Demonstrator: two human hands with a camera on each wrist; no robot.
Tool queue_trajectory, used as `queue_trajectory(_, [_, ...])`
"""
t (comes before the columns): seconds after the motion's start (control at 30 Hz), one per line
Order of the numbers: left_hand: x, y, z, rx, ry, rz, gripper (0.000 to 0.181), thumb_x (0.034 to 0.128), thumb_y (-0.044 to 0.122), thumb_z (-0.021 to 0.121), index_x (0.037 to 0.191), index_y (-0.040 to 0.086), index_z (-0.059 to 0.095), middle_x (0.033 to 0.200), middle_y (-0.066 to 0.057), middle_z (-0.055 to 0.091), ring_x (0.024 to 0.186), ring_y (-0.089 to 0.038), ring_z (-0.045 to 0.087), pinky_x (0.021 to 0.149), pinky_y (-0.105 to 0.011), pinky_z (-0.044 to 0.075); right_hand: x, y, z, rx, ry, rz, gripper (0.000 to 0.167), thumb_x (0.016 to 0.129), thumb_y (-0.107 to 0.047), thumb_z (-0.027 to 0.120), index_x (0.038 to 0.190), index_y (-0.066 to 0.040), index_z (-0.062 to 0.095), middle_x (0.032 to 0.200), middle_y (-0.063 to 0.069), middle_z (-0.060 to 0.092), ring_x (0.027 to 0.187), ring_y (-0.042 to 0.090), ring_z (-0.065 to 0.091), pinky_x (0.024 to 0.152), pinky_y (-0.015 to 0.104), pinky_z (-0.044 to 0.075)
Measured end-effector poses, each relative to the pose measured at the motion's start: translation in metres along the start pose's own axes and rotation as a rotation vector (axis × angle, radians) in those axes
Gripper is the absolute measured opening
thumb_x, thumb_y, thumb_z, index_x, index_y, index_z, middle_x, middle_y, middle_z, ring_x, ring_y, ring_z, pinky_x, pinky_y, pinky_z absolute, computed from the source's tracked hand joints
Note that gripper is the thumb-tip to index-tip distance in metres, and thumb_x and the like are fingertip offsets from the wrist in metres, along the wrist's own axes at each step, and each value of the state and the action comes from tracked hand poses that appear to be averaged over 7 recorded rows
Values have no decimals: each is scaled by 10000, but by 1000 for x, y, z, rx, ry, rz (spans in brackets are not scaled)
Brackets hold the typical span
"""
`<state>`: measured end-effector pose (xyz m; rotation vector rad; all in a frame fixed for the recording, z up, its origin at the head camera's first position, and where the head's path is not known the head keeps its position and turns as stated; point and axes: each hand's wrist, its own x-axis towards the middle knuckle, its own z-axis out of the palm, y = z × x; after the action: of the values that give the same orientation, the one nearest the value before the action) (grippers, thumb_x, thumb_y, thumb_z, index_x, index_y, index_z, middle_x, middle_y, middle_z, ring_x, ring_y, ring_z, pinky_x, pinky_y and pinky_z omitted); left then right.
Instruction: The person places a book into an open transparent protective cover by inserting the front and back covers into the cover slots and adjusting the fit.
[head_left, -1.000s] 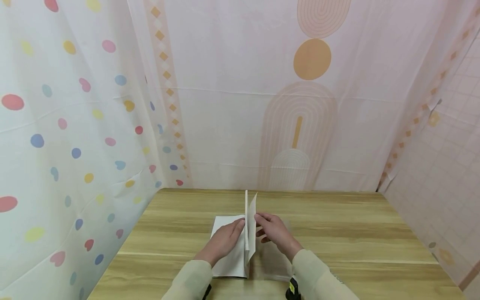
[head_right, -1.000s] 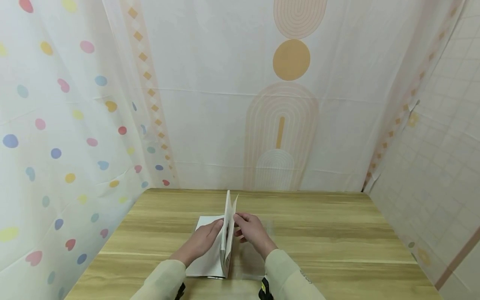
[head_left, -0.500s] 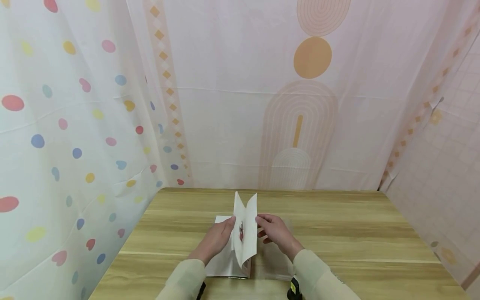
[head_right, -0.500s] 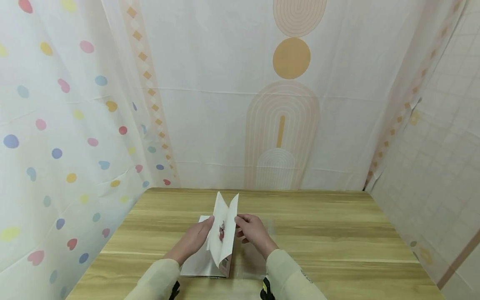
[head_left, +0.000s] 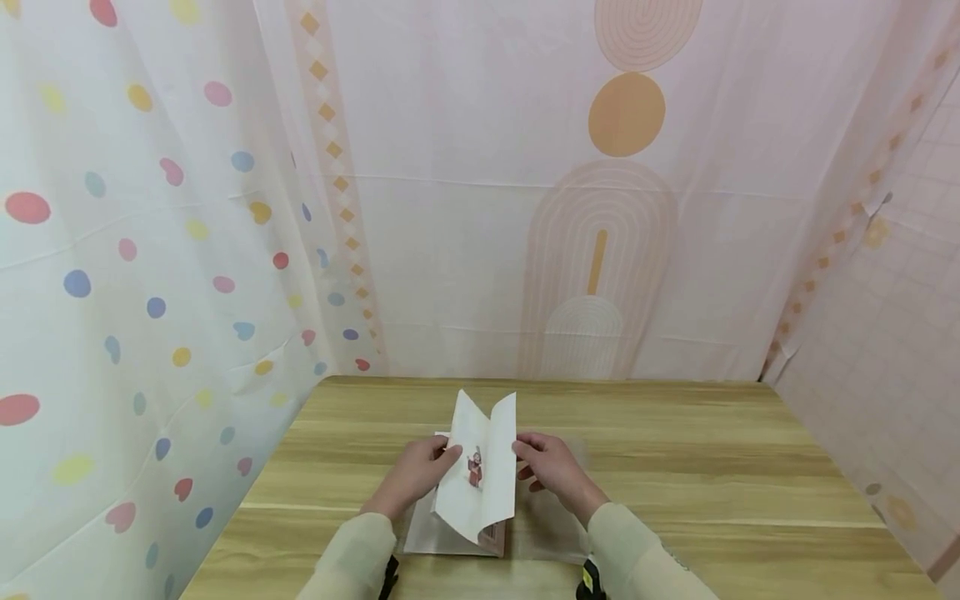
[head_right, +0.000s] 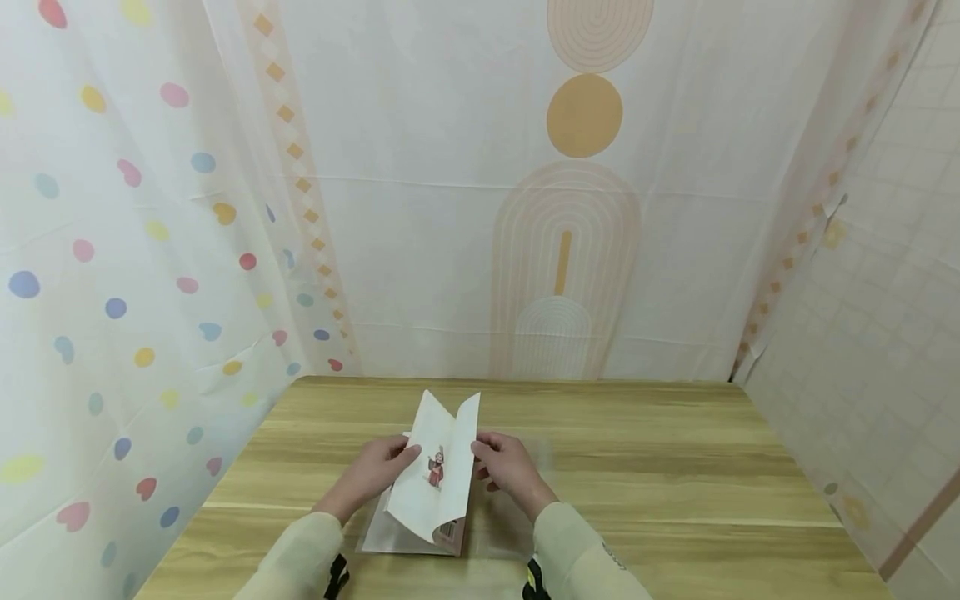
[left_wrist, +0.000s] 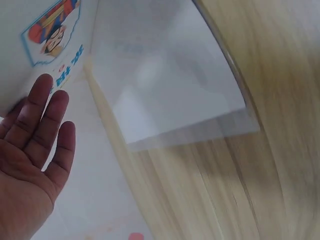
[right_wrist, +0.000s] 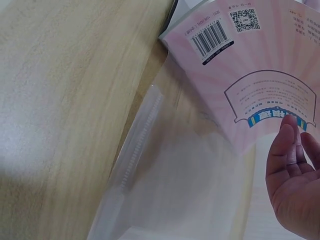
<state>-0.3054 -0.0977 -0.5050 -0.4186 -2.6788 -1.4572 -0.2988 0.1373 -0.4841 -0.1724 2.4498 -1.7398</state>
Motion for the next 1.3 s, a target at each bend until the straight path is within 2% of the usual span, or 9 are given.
queue_trajectory(0.1, [-1, -5, -2, -3, 11, -35, 227, 997, 260, 596, 983, 53, 688, 777, -13, 612, 669, -152, 528, 586, -307, 455, 0, 2, 0, -7, 3, 6, 387, 1025, -254, 555, 1296, 18, 604, 1022, 88, 668, 764, 177, 641, 619, 335, 535])
queue_trajectory(0.23, [-3, -13, -3, 7, 18, -76, 239, 992, 245, 608, 1029, 25, 691, 817, -24, 633, 701, -159, 549, 609, -317, 472, -1, 2, 1, -16, 6, 2, 375, 1025, -238, 552, 1288, 23, 609, 1004, 83, 668, 759, 179, 637, 608, 325, 529])
queue_trajectory(0.37, [-3, -22, -4, 52, 24, -83, 218, 982, 178, 608, 1028, -17, 693, 827, -46, 651, 712, -157, 568, 638, -334, 496, -1, 3, 0, -25, 2, -5, 363, 1024, -218, 549, 1285, 25, 613, 980, 73, 665, 756, 189, 631, 598, 320, 521])
queue_trajectory(0.53, [-4, -29, -4, 91, 11, -100, 231, 983, 100, 563, 1096, -67, 676, 919, -117, 689, 784, -192, 615, 712, -403, 533, -1, 5, 0, -41, 4, -5, 356, 1020, -209, 554, 1278, 28, 616, 976, 69, 665, 749, 181, 627, 602, 327, 524])
queue_trajectory(0.6, [-6, -28, -3, 107, 6, -123, 254, 986, 89, 545, 1135, -81, 659, 983, -151, 690, 840, -224, 626, 753, -444, 537, -1, 7, 0, -45, 5, -3, 355, 1018, -206, 556, 1277, 31, 615, 982, 76, 664, 748, 179, 625, 604, 327, 525])
queue_trajectory(0.77, [-8, -27, 0, 125, 4, -155, 282, 982, 67, 523, 1174, -108, 633, 1025, -192, 678, 896, -275, 631, 802, -497, 532, -1, 8, 0, -49, 6, -7, 354, 1013, -205, 561, 1267, 35, 618, 986, 77, 658, 741, 179, 629, 596, 323, 522])
queue_trajectory(1.0, [-8, -24, 3, 112, -15, -150, 236, 979, 75, 530, 1081, -88, 666, 936, -144, 673, 810, -233, 607, 735, -438, 529, -3, 8, -2, -42, 16, -23, 359, 1003, -203, 572, 1261, 43, 619, 992, 77, 661, 722, 179, 630, 598, 358, 524])
queue_trajectory(1.17, [-9, -23, 6, 125, -13, -139, 298, 966, 49, 539, 1207, -116, 598, 1084, -238, 657, 972, -352, 634, 845, -524, 522, -3, 9, -3, -47, 20, -23, 358, 999, -202, 577, 1254, 45, 621, 995, 78, 680, 712, 178, 635, 602, 372, 530])
queue_trajectory(1.3, [-8, -25, 8, 164, 16, -135, 417, 964, 38, 549, 1345, -124, 500, 1273, -306, 577, 1166, -461, 559, 969, -590, 449, -2, 10, -3, -45, 19, -14, 359, 996, -197, 581, 1256, 48, 619, 978, 65, 677, 706, 181, 631, 594, 357, 525])
